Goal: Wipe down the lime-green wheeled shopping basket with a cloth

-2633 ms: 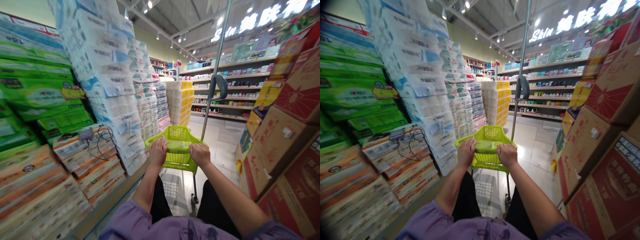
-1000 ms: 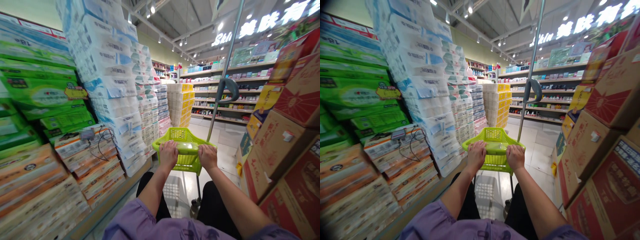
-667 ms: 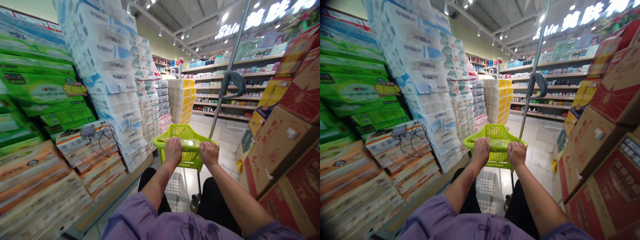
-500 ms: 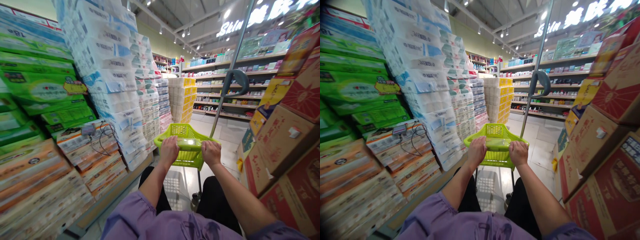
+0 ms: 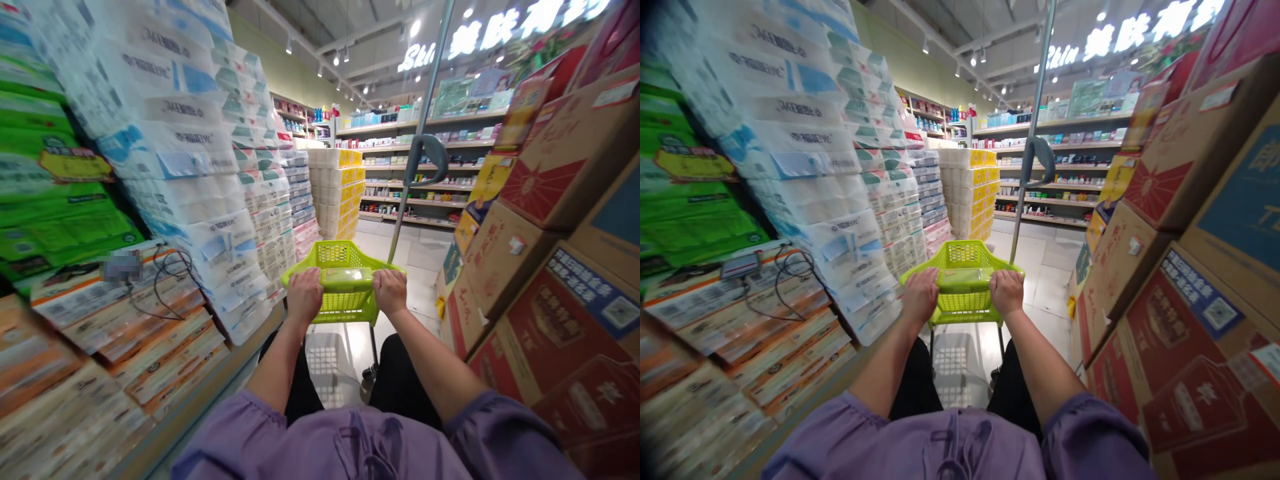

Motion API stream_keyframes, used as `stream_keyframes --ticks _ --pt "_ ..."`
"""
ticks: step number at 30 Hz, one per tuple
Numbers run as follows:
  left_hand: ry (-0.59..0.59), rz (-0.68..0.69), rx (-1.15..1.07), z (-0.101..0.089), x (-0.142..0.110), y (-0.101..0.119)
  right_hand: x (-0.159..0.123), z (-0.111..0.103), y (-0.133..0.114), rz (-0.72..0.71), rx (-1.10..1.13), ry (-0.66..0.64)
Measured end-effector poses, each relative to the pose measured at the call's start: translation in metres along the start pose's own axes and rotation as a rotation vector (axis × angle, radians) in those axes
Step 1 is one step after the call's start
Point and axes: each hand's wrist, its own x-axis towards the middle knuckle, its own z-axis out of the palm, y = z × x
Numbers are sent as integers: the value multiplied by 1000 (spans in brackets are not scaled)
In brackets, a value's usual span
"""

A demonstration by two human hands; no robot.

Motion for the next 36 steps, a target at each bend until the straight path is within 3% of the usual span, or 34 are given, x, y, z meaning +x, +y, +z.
stream_keyframes --ticks 2,4,9,11,15,18,21,23,26,31,33,36 --pt "44 -65 25 0 -1 -17 0 1 -1 11 2 7" --pt "66 -82 35 3 -2 -18 0 1 -4 25 3 22" --pt "32 124 -23 15 -2 27 -2 1 -8 2 36 36" --pt "15 193 -51 16 -3 32 -3 -1 -5 -20 60 36" --pt "68 38 -4 8 -4 4 -7 -4 3 -54 104 5" --pt "75 -56 51 3 -3 -7 -5 -5 -3 2 100 6" --pt "37 -19 77 4 -2 8 4 -7 -27 29 87 43" --pt "38 3 83 6 -3 19 11 -7 -47 -54 125 2" --pt "41 46 51 6 -4 11 16 -3 -68 -163 174 -105" --pt "158 -48 -10 3 -6 -27 7 7 -68 -163 166 -108" --pt "171 -28 -39 7 -7 -23 4 9 -67 -157 164 -90" --pt "123 108 -48 16 -11 0 3 9 -67 -138 165 -70"
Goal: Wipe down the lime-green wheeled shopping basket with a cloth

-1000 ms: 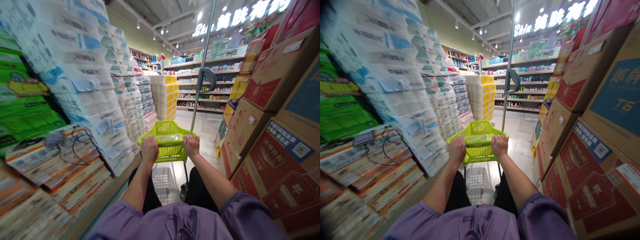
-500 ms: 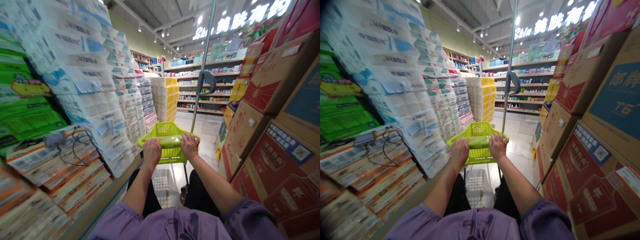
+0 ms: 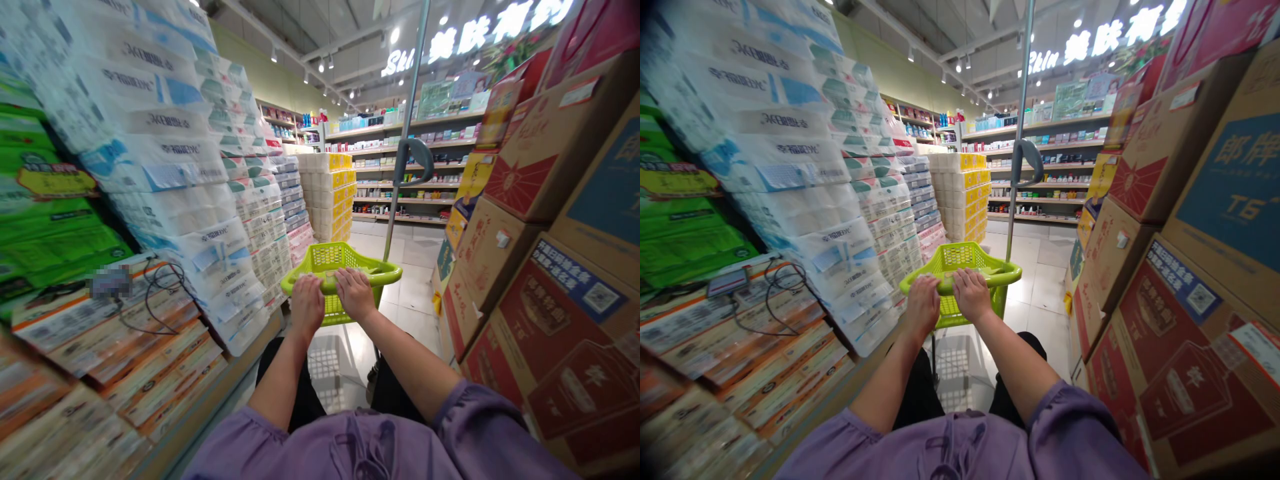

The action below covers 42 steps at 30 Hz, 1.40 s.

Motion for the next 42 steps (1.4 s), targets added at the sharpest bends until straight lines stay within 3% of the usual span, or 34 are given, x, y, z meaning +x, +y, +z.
stream_keyframes --ticks 3,8,10,16,20,23,27,29,31,34,38,42 --pt "-49 71 31 1 -3 10 0 -2 0 -2 9 5" --pt "-3 -134 104 -12 -1 -14 -1 -5 0 5 41 -20" --pt "3 -167 100 -13 1 -13 -1 -5 -2 22 56 -19" --pt "-122 23 47 -8 4 9 -1 -8 -2 23 77 -10" --pt "-80 -127 56 -14 6 -12 -1 -13 0 43 121 -38" --pt "-15 -264 -89 -16 15 -15 7 -19 -10 156 203 -58" --pt "27 -419 -523 -15 33 21 28 -29 -33 198 534 -47" --pt "-42 -386 -678 -15 39 40 38 -31 -39 195 641 8" --pt "-103 -303 -719 -17 42 47 42 -30 -35 235 606 79" --pt "-80 -272 -500 -17 39 36 34 -25 -22 227 421 76" --pt "-122 -294 -58 -10 28 18 10 -13 -23 92 174 -126" --pt "-146 -183 99 -4 19 14 -1 -11 -24 -55 149 -189"
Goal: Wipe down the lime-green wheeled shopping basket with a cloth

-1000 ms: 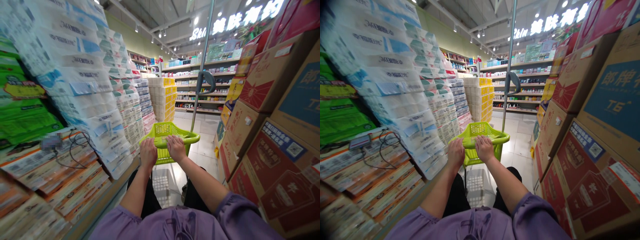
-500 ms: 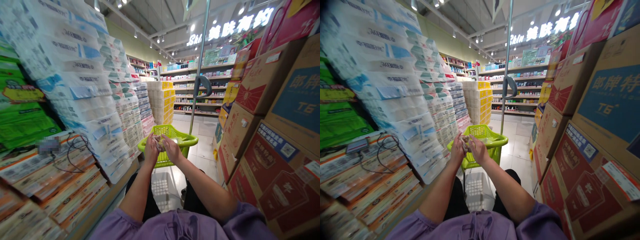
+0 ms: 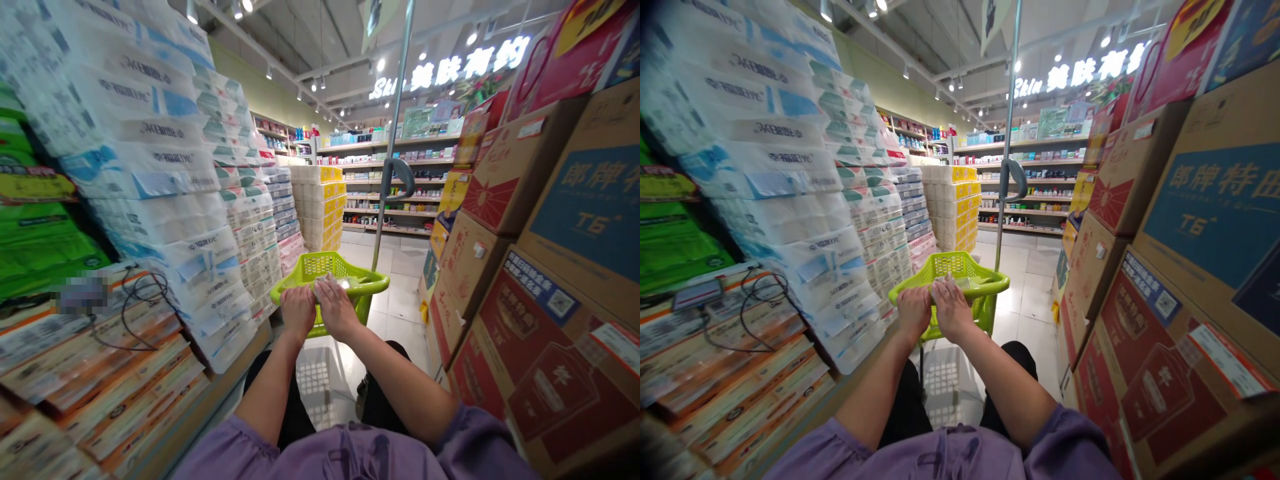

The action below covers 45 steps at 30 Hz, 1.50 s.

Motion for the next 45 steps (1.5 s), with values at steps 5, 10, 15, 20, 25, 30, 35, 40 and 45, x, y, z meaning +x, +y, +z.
stream_keyframes --ticks 5,10,15,20,25,30,35,40,45 --pt "63 50 -4 3 -2 -3 -11 -15 48 90 20 149" --pt "72 13 -16 5 0 3 -5 -4 38 176 41 232" --pt "7 52 -28 3 3 3 10 4 6 -34 38 38" --pt "64 50 -42 5 0 -4 -9 -14 49 97 -22 187" --pt "55 27 -37 5 -1 1 -2 -8 32 114 20 202" --pt "22 57 -26 3 0 -1 8 -1 11 -76 28 106" --pt "70 77 -30 6 -2 -14 -24 -22 70 46 -122 278" --pt "89 79 -44 8 -3 -19 -33 -32 92 174 -159 281" --pt "123 71 -55 8 -3 -24 -16 -31 79 299 -124 204"
